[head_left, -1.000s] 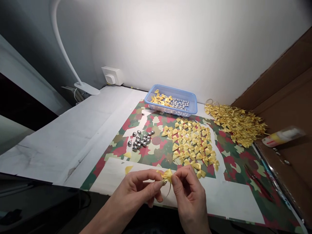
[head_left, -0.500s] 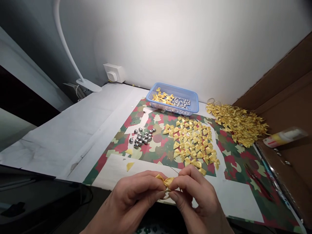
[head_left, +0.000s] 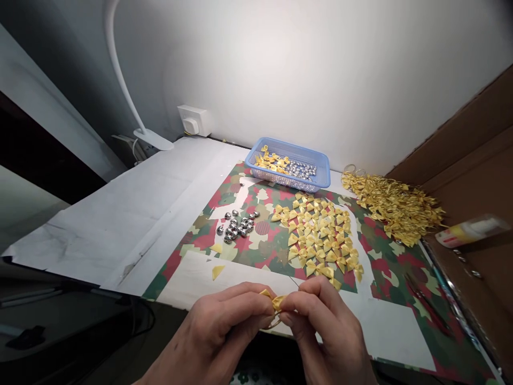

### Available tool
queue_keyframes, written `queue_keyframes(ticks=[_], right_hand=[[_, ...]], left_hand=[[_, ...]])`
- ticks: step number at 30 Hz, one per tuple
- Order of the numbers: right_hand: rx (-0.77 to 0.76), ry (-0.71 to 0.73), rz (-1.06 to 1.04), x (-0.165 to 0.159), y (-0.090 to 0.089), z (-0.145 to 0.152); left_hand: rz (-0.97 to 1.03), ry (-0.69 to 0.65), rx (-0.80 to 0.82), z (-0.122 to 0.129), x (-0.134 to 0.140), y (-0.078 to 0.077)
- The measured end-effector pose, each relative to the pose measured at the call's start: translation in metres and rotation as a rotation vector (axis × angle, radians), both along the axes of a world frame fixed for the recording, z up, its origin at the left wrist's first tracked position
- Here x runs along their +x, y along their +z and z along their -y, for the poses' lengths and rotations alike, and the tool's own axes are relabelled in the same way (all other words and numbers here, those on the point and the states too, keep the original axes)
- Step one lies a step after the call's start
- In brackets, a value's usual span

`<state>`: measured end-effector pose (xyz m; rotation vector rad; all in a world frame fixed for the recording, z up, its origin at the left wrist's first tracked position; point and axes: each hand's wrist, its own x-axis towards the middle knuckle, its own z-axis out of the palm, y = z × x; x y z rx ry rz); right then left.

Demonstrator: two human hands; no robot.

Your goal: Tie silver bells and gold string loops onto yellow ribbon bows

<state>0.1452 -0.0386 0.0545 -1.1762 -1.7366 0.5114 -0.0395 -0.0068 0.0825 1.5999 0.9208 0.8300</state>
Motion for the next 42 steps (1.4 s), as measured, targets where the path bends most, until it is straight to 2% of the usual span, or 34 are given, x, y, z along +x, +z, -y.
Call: queue_keyframes(ticks=[7, 13, 19, 24, 28, 31, 35, 42], right_hand=[[0.031, -0.023, -0.005, -0.001, 0.000, 0.002], [0.031, -0.041, -0.029, -0.002, 0.000, 0.005], [-0.116, -0.041, -0.171, -0.008, 0.004, 0.008], [-0.183, -0.140, -0.250, -0.022, 0.008, 0.013], [-0.204, -0.192, -0.295, -0.029, 0.012, 0.014], [-0.189, -0.208, -0.253, -0.029, 0.016, 0.014], [-0.170, -0.191, -0.179, -0.025, 0.019, 0.012], [-0.132, -0.189, -0.090, -0.024, 0.018, 0.010]], left_hand=[[-0.045, -0.004, 0.038, 0.001, -0.002, 0.002], [-0.057, -0.009, 0.146, 0.000, -0.005, 0.000], [-0.023, -0.032, 0.228, 0.000, -0.007, -0.001], [-0.104, 0.002, 0.136, 0.006, -0.006, -0.002], [-0.019, 0.065, 0.048, 0.010, -0.004, -0.006], [-0.005, 0.079, 0.089, 0.010, -0.004, -0.006], [-0.087, 0.052, 0.179, 0.008, -0.005, -0.002], [-0.022, 0.115, 0.177, 0.009, -0.001, -0.006]])
